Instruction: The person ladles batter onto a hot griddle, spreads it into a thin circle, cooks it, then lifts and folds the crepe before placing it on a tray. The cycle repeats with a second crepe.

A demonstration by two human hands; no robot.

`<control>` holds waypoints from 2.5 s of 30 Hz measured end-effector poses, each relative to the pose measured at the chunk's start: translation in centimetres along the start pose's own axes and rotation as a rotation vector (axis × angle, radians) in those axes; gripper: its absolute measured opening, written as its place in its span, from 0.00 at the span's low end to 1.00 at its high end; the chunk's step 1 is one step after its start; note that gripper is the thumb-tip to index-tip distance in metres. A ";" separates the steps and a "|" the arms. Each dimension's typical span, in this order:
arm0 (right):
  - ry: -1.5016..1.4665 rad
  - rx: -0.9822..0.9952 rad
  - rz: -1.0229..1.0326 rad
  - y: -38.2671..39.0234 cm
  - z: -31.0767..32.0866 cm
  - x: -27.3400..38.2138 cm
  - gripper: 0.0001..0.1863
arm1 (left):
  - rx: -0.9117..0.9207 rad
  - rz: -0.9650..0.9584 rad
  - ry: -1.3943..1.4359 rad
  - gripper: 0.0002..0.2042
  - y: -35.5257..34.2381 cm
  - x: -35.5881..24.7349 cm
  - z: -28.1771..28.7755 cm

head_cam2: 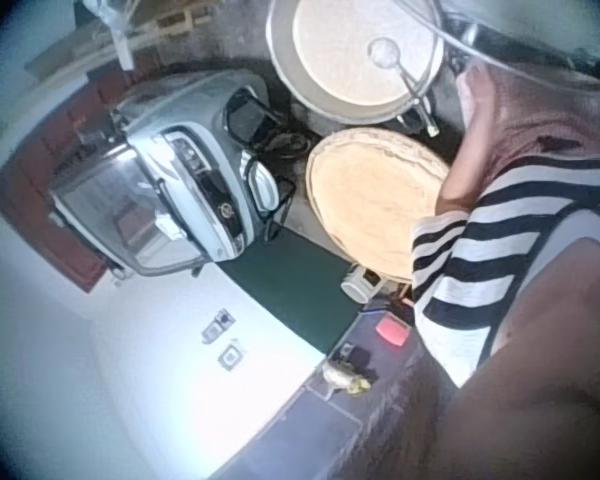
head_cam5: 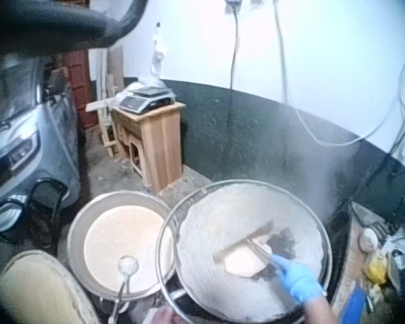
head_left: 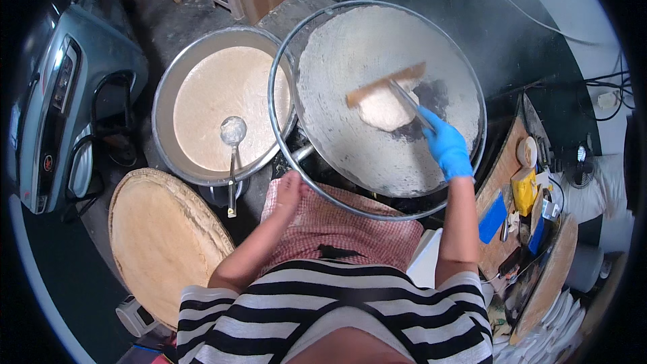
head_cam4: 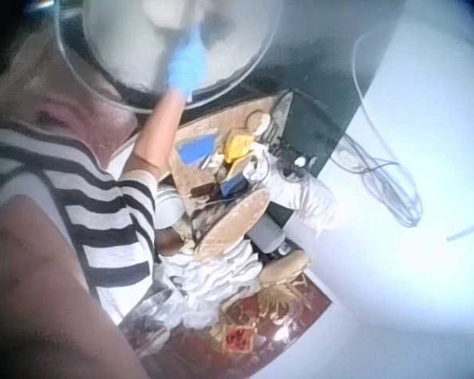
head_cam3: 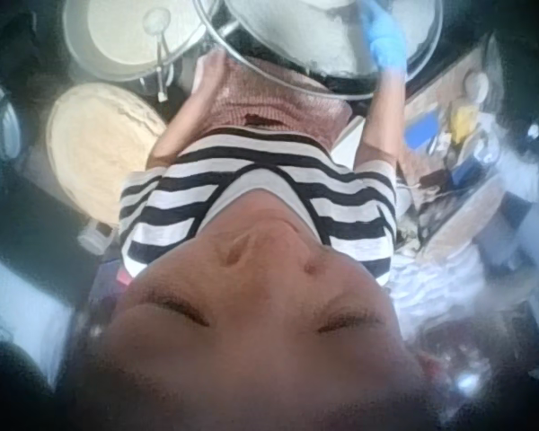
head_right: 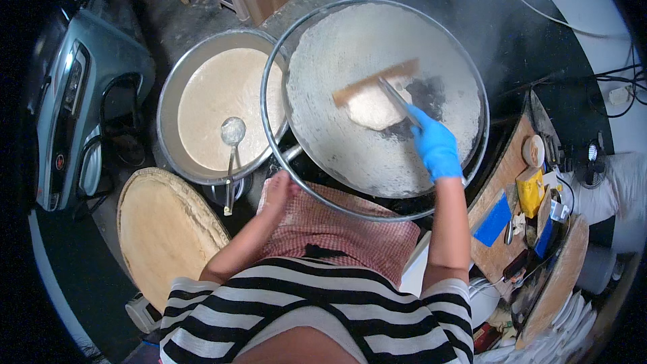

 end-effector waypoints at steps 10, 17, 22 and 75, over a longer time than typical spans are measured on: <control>0.016 0.115 0.017 0.5 -0.2 0.2 0.26 | 0.013 0.011 0.039 0.07 -3.5 -2.6 -0.3; -0.080 0.136 0.122 -0.8 -1.1 2.0 0.26 | -0.028 -0.006 -0.239 0.13 -6.7 -8.7 2.7; 0.053 0.172 0.028 -0.5 0.3 0.4 0.26 | 0.010 -0.090 0.015 0.12 -2.3 -3.9 1.6; -0.088 0.289 0.438 -13.5 -1.2 0.3 0.16 | -0.002 -0.067 0.075 0.14 -0.1 -1.4 1.0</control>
Point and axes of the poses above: each hand's wrist, its own y-axis away from the middle knuckle, its own z-axis out of the back of the hand, x = y × z, the point moved 7 cm from there along -y, towards the middle knuckle, and after that the axes turned 3 degrees about -y, right-handed, at the moved point
